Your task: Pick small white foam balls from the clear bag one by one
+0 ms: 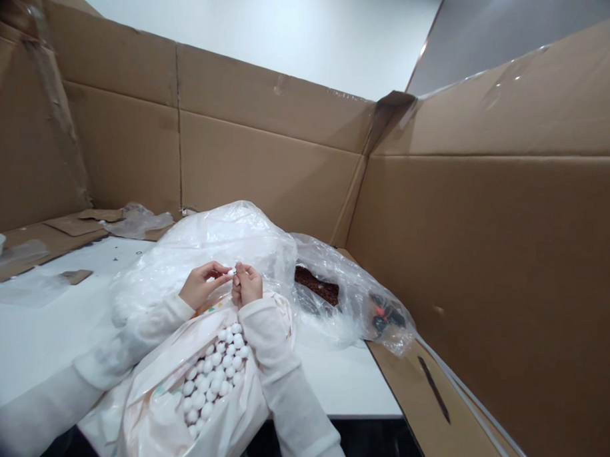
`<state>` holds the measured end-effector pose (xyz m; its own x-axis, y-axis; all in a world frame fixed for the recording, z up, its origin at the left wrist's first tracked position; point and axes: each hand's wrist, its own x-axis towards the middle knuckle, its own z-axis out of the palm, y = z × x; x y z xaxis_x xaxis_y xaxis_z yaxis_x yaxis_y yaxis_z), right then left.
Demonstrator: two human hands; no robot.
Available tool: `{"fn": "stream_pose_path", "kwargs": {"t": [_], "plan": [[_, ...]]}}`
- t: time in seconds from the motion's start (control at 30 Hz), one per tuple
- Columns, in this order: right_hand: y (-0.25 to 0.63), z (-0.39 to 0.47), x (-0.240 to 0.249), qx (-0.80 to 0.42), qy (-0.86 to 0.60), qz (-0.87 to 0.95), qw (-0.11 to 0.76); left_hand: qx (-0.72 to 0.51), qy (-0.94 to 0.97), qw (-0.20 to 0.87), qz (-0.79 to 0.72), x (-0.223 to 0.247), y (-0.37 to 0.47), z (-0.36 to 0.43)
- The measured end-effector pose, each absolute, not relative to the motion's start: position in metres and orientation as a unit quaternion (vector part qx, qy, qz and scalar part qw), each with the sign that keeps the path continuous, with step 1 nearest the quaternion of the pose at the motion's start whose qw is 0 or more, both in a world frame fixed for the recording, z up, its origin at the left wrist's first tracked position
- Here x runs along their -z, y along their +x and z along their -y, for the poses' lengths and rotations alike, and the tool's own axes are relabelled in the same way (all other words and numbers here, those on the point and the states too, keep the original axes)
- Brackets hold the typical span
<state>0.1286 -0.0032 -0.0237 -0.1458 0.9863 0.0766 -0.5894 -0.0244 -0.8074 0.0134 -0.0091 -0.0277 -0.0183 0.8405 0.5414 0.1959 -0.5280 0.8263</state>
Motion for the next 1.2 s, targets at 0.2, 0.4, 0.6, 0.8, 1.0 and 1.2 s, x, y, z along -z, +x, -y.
{"fn": "stream_pose_path", "kwargs": {"t": [0.2, 0.4, 0.6, 0.8, 1.0, 1.2], "plan": [[0.128, 0.005, 0.023, -0.645, -0.288, 0.377, 0.599, -0.584, 0.674, 0.235, -0.387, 0.028, 0.012, 0.009], [0.127, 0.006, 0.022, -0.631, -0.294, 0.390, 0.603, -0.576, 0.702, 0.171, -0.383, 0.026, 0.012, 0.011], [0.126, 0.006, 0.024, -0.615, -0.296, 0.411, 0.605, -0.584, 0.701, 0.177, -0.368, 0.022, 0.011, 0.013], [0.120, 0.007, 0.026, -0.625, -0.282, 0.402, 0.607, -0.583, 0.687, 0.215, -0.377, 0.025, 0.010, 0.009], [0.130, -0.002, 0.021, -0.782, -0.194, 0.178, 0.564, -0.590, 0.681, 0.231, -0.367, 0.007, 0.002, 0.010], [0.140, -0.009, 0.022, -0.798, -0.167, 0.094, 0.571, -0.356, 0.875, 0.288, -0.157, -0.014, -0.009, 0.023]]}}
